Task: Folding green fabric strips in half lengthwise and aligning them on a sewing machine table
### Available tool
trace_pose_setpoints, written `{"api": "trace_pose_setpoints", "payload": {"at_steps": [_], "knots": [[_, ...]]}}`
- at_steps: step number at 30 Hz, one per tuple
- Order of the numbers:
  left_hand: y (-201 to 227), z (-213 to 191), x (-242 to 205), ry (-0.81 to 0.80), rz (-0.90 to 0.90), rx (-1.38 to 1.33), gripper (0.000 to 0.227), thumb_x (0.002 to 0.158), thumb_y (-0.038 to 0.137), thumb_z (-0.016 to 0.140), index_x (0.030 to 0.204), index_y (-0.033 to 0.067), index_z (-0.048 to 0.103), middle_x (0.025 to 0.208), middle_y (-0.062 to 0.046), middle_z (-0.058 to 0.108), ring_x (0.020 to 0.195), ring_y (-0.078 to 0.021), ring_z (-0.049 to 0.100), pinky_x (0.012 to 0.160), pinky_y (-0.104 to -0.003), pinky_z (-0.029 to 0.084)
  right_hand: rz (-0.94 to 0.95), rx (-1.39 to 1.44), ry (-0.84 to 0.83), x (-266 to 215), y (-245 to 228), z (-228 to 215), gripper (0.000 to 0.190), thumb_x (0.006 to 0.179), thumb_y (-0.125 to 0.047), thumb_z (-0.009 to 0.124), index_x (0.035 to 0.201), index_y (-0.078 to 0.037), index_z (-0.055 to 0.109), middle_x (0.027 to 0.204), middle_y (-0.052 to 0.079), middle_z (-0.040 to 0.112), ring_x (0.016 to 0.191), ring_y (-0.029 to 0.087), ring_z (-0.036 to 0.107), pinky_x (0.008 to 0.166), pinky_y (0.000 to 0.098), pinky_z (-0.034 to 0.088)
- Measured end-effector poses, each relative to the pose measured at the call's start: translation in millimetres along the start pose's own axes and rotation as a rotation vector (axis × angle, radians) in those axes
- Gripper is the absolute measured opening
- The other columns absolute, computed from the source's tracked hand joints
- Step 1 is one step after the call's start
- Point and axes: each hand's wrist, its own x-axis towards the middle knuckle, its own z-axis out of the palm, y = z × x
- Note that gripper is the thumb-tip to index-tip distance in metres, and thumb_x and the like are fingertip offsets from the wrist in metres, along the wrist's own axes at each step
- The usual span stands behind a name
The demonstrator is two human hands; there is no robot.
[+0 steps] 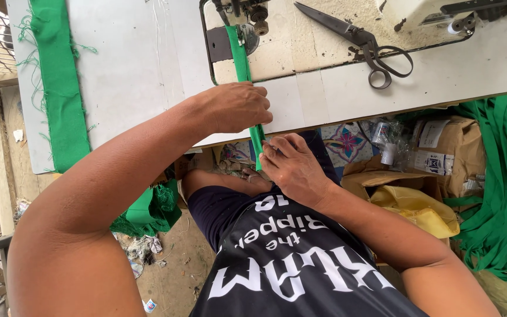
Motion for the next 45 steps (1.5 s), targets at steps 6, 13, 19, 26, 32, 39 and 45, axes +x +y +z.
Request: {"api": "trace_pose_setpoints", "payload": {"at_steps": [6, 13, 19, 26, 32, 39, 45], "knots": [[4, -17, -3, -0.024, -0.035, -0.039, 0.01, 0.084, 0.013, 0.08, 0.088, 0.0218, 0.082, 0.09, 0.002, 0.072, 0.091, -0.0187, 0.067, 0.083, -0.034, 0.058, -0.01, 0.062, 0.053, -32, -1, 55, 0.027, 0.104, -0.026, 0.053, 0.11, -0.009, 0.073, 0.114, 0.003, 0.068, 0.121, 0.021, 0.061, 0.097, 0.0402, 0.048], [-9, 29, 22, -0.073, -0.034, -0.102, 0.008, 0.082, 0.018, 0.083, 0.086, 0.0238, 0.082, 0.078, 0.003, 0.068, 0.076, -0.0188, 0.062, 0.073, -0.036, 0.054, 0.226, 0.089, 0.058, -12, -12, 12, 0.027, 0.11, -0.022, 0.052, 0.108, -0.01, 0.076, 0.101, -0.001, 0.073, 0.109, 0.013, 0.065, 0.089, 0.0326, 0.052], [4, -12, 14, -0.113, -0.022, -0.025, 0.012, 0.079, 0.023, 0.085, 0.089, 0.028, 0.081, 0.08, 0.002, 0.066, 0.075, -0.0226, 0.062, 0.071, -0.04, 0.053, 0.182, 0.037, -0.047, -12, -6, 10, 0.021, 0.106, -0.028, 0.06, 0.101, -0.018, 0.077, 0.097, -0.004, 0.071, 0.097, 0.008, 0.067, 0.083, 0.033, 0.054], [5, -18, 15, -0.179, -0.034, -0.039, 0.02, 0.082, 0.014, 0.081, 0.091, 0.0312, 0.081, 0.091, 0.0, 0.07, 0.086, -0.028, 0.064, 0.072, -0.042, 0.054, 0.106, 0.074, 0.02, -38, -7, 64, 0.019, 0.103, -0.028, 0.061, 0.112, -0.018, 0.075, 0.113, 0.0, 0.069, 0.116, 0.016, 0.062, 0.097, 0.0456, 0.049], [2, 5, 15, -0.152, -0.003, -0.043, 0.015, 0.082, 0.008, 0.08, 0.088, 0.0204, 0.083, 0.094, -0.003, 0.069, 0.09, -0.0265, 0.064, 0.075, -0.039, 0.056, 0.223, 0.174, 0.131, -26, -12, 45, 0.015, 0.102, -0.025, 0.066, 0.107, -0.018, 0.077, 0.109, -0.002, 0.07, 0.116, 0.013, 0.062, 0.103, 0.0445, 0.05], [-9, 27, 13, -0.052, 0.05, 0.104, 0.004, 0.083, 0.019, 0.083, 0.082, 0.0229, 0.082, 0.077, 0.008, 0.07, 0.08, -0.0163, 0.064, 0.078, -0.031, 0.056, 0.327, 0.287, 0.199, -16, -21, 29, 0.015, 0.101, -0.021, 0.066, 0.104, -0.012, 0.079, 0.101, 0.002, 0.07, 0.109, 0.015, 0.066, 0.1, 0.042, 0.052], [-7, 8, 10, -0.026, 0.072, -0.036, 0.002, 0.084, 0.023, 0.081, 0.082, 0.0217, 0.081, 0.073, 0.006, 0.066, 0.078, -0.0173, 0.058, 0.075, -0.031, 0.054, 0.319, 0.329, 0.352, -18, -23, 39, 0.013, 0.099, -0.015, 0.069, 0.098, -0.009, 0.08, 0.095, 0.006, 0.07, 0.101, 0.021, 0.068, 0.098, 0.0466, 0.052]]}}
